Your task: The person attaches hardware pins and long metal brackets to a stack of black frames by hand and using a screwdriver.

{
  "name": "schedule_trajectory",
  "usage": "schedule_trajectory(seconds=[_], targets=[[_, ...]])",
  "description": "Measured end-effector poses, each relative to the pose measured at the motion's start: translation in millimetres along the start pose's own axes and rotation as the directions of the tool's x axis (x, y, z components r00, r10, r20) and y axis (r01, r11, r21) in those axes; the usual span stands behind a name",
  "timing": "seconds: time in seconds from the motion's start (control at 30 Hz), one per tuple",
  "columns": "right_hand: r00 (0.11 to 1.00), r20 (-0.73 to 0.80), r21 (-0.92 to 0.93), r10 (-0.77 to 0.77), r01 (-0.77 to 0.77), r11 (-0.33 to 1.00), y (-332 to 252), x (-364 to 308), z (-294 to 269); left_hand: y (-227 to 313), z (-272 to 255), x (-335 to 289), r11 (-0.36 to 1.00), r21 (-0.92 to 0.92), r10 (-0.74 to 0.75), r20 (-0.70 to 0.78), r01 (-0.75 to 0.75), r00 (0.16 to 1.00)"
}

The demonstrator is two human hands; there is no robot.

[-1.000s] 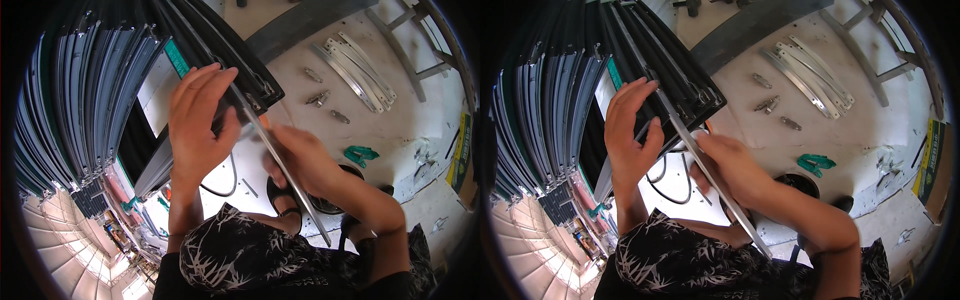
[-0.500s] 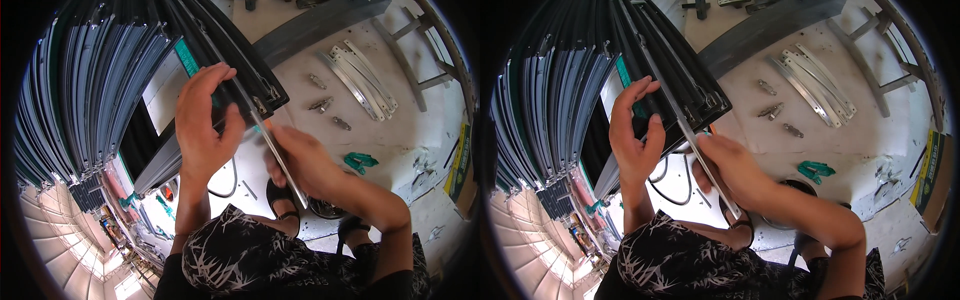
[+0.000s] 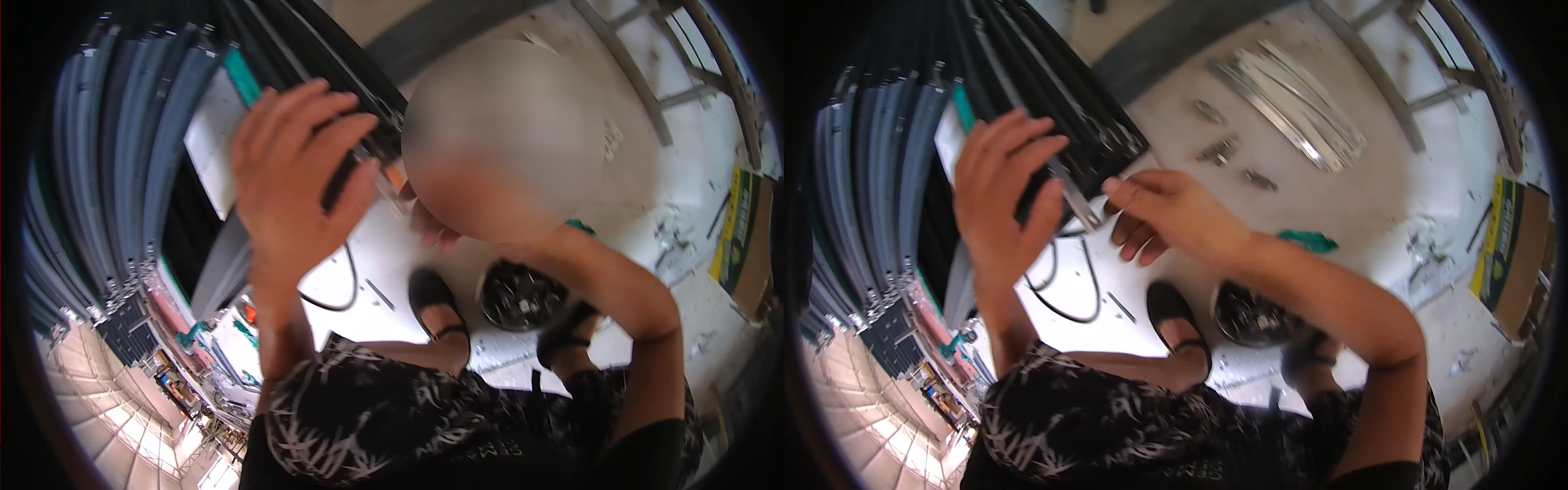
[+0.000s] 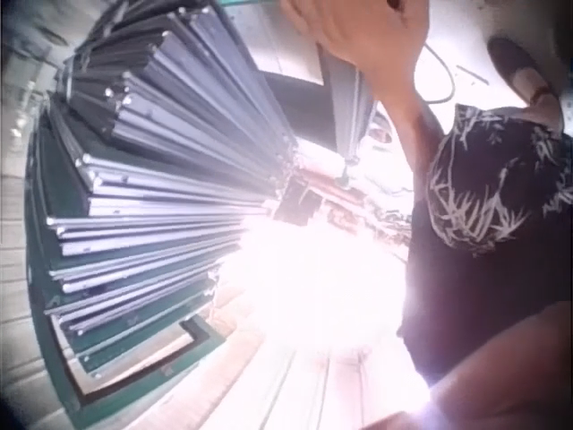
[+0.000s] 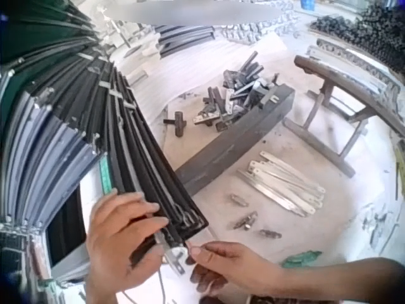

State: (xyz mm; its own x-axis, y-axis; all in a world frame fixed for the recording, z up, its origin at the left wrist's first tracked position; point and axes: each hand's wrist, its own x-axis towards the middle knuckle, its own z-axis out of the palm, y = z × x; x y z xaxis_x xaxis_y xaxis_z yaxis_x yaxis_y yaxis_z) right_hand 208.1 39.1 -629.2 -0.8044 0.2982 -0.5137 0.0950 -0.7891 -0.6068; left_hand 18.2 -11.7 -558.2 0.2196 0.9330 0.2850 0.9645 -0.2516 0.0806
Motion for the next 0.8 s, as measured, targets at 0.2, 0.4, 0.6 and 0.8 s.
schedule_trajectory(seconds=[0.2, 0.4, 0.6, 0.8], targets=[[0.985, 0.017, -0.991, -0.173, 0.04, 0.131, 91, -90, -106, 3, -4, 2, 0.996, 0.029, 0.082, 0.139, -0.087, 0.987], [0.994, -0.027, -0.999, -0.103, -0.022, 0.046, 131, -115, -102, 6, -4, -2, 0.995, 0.013, 0.095, 0.192, -0.099, 0.977], [0.993, 0.013, -1.0, -0.119, 0.011, -0.023, 151, -121, -108, 11, 1, -4, 0.994, 0.064, 0.076, 0.172, -0.088, 0.982], [0.979, 0.196, -0.972, -0.057, 0.186, -0.146, 152, -120, -109, 8, 7, -5, 0.99, 0.103, 0.086, 0.141, -0.101, 0.986]])
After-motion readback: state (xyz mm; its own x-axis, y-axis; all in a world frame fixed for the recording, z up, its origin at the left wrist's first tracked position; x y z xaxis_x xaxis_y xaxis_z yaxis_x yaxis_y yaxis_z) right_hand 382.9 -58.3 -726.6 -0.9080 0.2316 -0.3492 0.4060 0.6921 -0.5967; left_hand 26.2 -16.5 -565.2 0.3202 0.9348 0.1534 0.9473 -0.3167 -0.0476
